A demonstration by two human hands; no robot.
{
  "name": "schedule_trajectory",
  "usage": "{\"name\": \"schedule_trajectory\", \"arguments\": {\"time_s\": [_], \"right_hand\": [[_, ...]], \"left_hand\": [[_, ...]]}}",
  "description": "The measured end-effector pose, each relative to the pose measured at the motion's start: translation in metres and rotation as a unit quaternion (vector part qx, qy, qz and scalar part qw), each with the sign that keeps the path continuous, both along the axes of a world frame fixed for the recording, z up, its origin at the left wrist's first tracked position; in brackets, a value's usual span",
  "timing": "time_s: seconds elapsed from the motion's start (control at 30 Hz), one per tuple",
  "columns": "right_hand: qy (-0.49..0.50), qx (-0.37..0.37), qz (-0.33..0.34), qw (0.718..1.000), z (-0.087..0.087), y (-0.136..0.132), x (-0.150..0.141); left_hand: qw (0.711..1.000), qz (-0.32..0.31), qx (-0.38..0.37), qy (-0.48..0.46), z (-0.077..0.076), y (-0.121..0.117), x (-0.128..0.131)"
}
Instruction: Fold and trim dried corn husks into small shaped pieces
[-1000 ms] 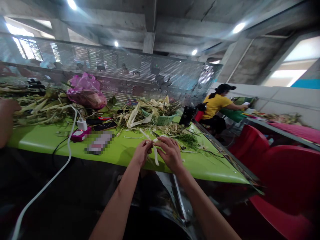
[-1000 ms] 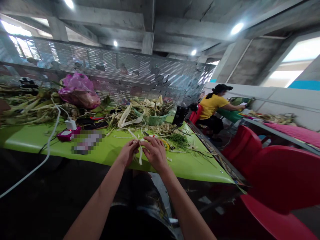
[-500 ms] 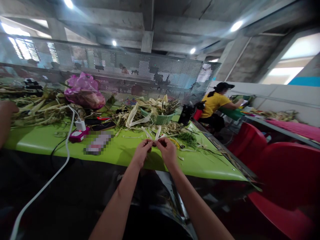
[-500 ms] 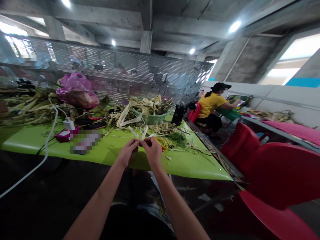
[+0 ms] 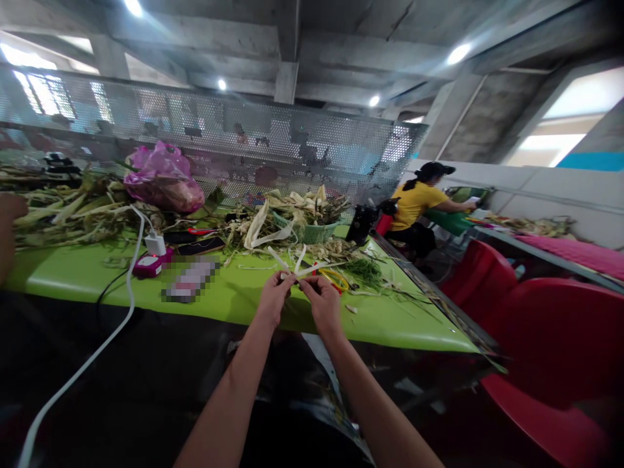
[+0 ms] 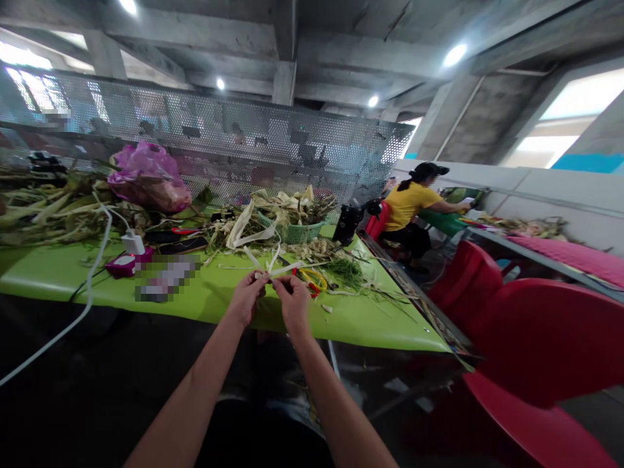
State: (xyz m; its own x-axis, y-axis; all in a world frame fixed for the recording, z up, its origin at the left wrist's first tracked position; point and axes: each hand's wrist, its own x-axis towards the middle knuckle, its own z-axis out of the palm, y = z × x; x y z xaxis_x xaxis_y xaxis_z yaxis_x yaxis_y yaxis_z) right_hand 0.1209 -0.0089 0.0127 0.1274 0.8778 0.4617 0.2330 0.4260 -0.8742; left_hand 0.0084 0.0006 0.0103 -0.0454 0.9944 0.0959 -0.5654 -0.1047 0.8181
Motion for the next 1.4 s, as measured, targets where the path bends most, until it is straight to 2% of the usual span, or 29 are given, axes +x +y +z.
{"name": "schedule_trajectory", "arguments": {"time_s": [0.2, 0.37, 0.47, 0.57, 0.67, 0.73, 0.87, 1.0, 1.07, 1.17, 1.3, 1.4], "right_hand": [[0.022, -0.004, 0.027, 0.999, -0.003, 0.005, 0.0], [0.024, 0.032, -0.013, 0.999, 0.004, 0.002, 0.005], [-0.075, 0.1, -0.03, 0.992, 0.013, -0.005, 0.009], [-0.196, 0.172, -0.011, 0.965, 0.024, -0.008, 0.013], [-0.268, 0.188, 0.016, 0.945, 0.033, -0.005, 0.015], [-0.28, 0.173, 0.016, 0.944, 0.035, 0.0, 0.016], [-0.223, 0.101, -0.004, 0.97, 0.033, 0.01, 0.016], [-0.082, 0.02, 0.038, 0.996, 0.031, 0.018, 0.015], [-0.013, -0.032, 0.081, 0.996, 0.03, 0.019, 0.015], [0.038, -0.083, 0.125, 0.988, 0.03, 0.019, 0.015], [0.066, -0.099, 0.145, 0.982, 0.03, 0.018, 0.015], [0.096, -0.096, 0.133, 0.982, 0.032, 0.019, 0.016]], "left_hand": [[1.0, -0.006, 0.01, 0.01, -0.001, -0.002, 0.0], [0.999, -0.015, 0.032, 0.017, -0.007, 0.003, 0.001], [0.998, -0.028, 0.042, 0.024, -0.009, 0.006, 0.001], [0.997, -0.034, 0.051, 0.036, -0.009, 0.006, 0.003], [0.996, -0.026, 0.065, 0.047, -0.008, 0.005, 0.006], [0.995, -0.027, 0.075, 0.057, -0.008, 0.004, 0.007], [0.992, -0.041, 0.088, 0.086, -0.006, 0.002, 0.006], [0.985, -0.046, 0.104, 0.127, -0.004, -0.002, 0.002], [0.982, -0.05, 0.11, 0.148, -0.003, -0.004, 0.002], [0.977, -0.054, 0.118, 0.171, -0.003, -0.005, 0.002], [0.973, -0.051, 0.118, 0.189, -0.004, -0.004, 0.002], [0.978, -0.06, 0.095, 0.176, -0.005, -0.003, 0.002]]}}
